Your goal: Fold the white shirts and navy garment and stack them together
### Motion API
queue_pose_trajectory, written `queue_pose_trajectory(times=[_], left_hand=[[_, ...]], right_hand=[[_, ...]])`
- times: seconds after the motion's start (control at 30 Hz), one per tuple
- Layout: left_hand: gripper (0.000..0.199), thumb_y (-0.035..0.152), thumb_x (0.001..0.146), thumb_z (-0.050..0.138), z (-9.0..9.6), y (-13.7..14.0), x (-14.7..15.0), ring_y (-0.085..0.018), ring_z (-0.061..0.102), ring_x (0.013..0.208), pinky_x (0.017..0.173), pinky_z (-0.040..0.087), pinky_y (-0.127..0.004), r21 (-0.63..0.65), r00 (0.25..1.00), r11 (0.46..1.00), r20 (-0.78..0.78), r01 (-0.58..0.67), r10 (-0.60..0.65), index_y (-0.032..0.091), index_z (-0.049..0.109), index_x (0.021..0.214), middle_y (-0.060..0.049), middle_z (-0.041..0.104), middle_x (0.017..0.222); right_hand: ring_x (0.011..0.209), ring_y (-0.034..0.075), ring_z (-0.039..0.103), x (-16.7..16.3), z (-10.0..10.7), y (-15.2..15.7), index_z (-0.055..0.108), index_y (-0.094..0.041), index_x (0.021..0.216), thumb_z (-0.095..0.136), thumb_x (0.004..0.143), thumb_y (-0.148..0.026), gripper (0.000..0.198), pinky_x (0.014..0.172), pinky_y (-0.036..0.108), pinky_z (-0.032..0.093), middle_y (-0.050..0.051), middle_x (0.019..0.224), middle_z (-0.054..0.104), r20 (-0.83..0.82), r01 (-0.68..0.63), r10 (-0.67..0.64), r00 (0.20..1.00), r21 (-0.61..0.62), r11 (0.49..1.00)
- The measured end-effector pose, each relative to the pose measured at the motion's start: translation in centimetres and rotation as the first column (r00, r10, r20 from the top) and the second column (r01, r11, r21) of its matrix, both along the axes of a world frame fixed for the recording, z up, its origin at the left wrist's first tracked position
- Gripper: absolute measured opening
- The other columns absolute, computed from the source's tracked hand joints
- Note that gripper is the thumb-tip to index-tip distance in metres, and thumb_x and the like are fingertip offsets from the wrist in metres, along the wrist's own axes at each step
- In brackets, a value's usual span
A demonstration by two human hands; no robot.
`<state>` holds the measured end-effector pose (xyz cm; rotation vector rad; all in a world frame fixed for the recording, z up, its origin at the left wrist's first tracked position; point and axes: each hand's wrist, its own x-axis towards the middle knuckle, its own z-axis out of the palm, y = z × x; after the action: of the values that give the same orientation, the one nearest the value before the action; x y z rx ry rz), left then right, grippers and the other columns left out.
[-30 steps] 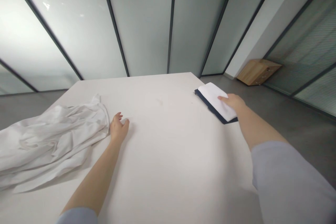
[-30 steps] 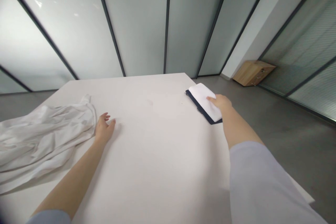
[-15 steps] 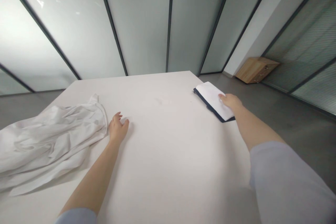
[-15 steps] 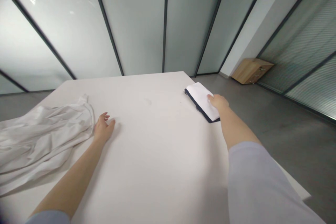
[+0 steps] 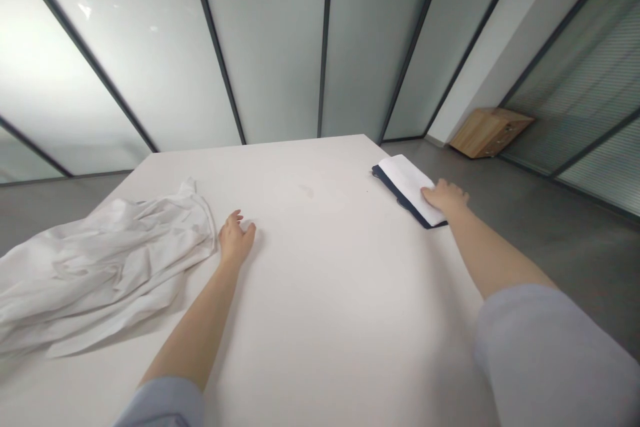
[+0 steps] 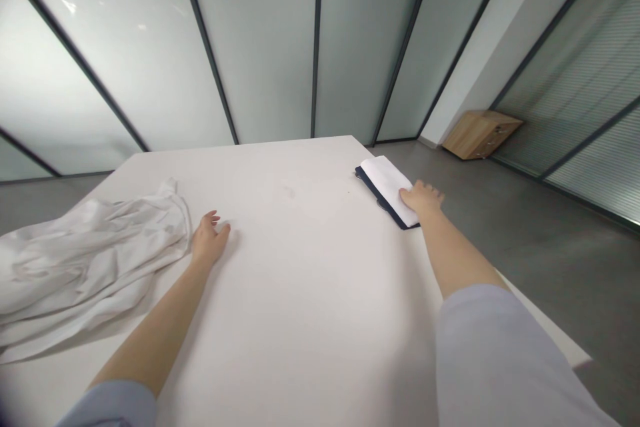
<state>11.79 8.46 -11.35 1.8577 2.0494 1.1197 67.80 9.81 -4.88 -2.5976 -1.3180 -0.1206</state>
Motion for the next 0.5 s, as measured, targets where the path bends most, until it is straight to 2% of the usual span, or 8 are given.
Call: queue_pose_trajectory(times=[0.1, 0.2, 0.27, 0.37, 0.5], left_hand=[[0.045, 0.032, 0.079, 0.054, 0.0, 0.0, 0.1, -0.027, 0.063, 0.106, 0.096, 0.046, -0.044, -0.010, 0.999, 1.000, -0.043, 0.026, -0.026, 0.019, 0.054, 0.122, -0.012, 0.067, 0.115], [0.034, 0.031, 0.080, 0.053, 0.1, 0.0, 0.3, -0.027, 0.063, 0.103, 0.094, 0.047, -0.043, -0.052, 0.991, 0.995, -0.107, 0.080, -0.085, 0.020, 0.062, 0.111, -0.011, 0.069, 0.108], [0.030, 0.032, 0.081, 0.053, 0.2, -0.1, 0.5, -0.027, 0.063, 0.101, 0.093, 0.047, -0.042, -0.077, 0.982, 0.991, -0.148, 0.107, -0.118, 0.020, 0.066, 0.105, -0.010, 0.070, 0.106], [0.029, 0.031, 0.081, 0.053, 0.4, -0.4, 0.8, -0.028, 0.062, 0.102, 0.093, 0.047, -0.042, -0.094, 0.970, 0.988, -0.198, 0.122, -0.138, 0.020, 0.068, 0.103, -0.011, 0.069, 0.106], [0.031, 0.031, 0.082, 0.053, 0.6, -1.0, 1.1, -0.029, 0.059, 0.106, 0.096, 0.046, -0.042, -0.120, 0.950, 0.980, -0.253, 0.156, -0.182, 0.021, 0.070, 0.106, -0.011, 0.067, 0.111]], right_hand=[[0.126, 0.039, 0.042, -3.1, 0.5, -1.2, 0.043, -0.009, 0.138, 0.048, 0.087, -0.040, 0.059, 0.101, 0.053, 0.033, 0.026, 0.134, 0.049, 0.093, -0.054, 0.039, 0.995, 0.168, 0.984], [0.124, 0.036, 0.043, -8.0, 0.3, -1.6, 0.047, -0.010, 0.135, 0.044, 0.089, -0.035, 0.052, 0.102, 0.048, 0.033, 0.022, 0.134, 0.051, 0.097, -0.260, 0.243, 0.965, 0.258, 0.930], [0.119, 0.034, 0.048, -12.0, -0.3, -1.4, 0.054, -0.011, 0.129, 0.044, 0.089, -0.034, 0.047, 0.101, 0.044, 0.035, 0.020, 0.129, 0.055, 0.059, -0.392, 0.390, 0.919, 0.253, 0.885], [0.114, 0.030, 0.053, -18.1, -1.9, -1.2, 0.060, -0.016, 0.124, 0.046, 0.089, -0.032, 0.040, 0.101, 0.042, 0.037, 0.015, 0.126, 0.059, -0.031, -0.573, 0.587, 0.809, 0.182, 0.799], [0.120, 0.027, 0.051, -23.5, -4.0, -1.6, 0.060, -0.019, 0.125, 0.050, 0.090, -0.033, 0.039, 0.102, 0.039, 0.037, 0.013, 0.133, 0.056, -0.091, -0.712, 0.717, 0.691, 0.080, 0.697]])
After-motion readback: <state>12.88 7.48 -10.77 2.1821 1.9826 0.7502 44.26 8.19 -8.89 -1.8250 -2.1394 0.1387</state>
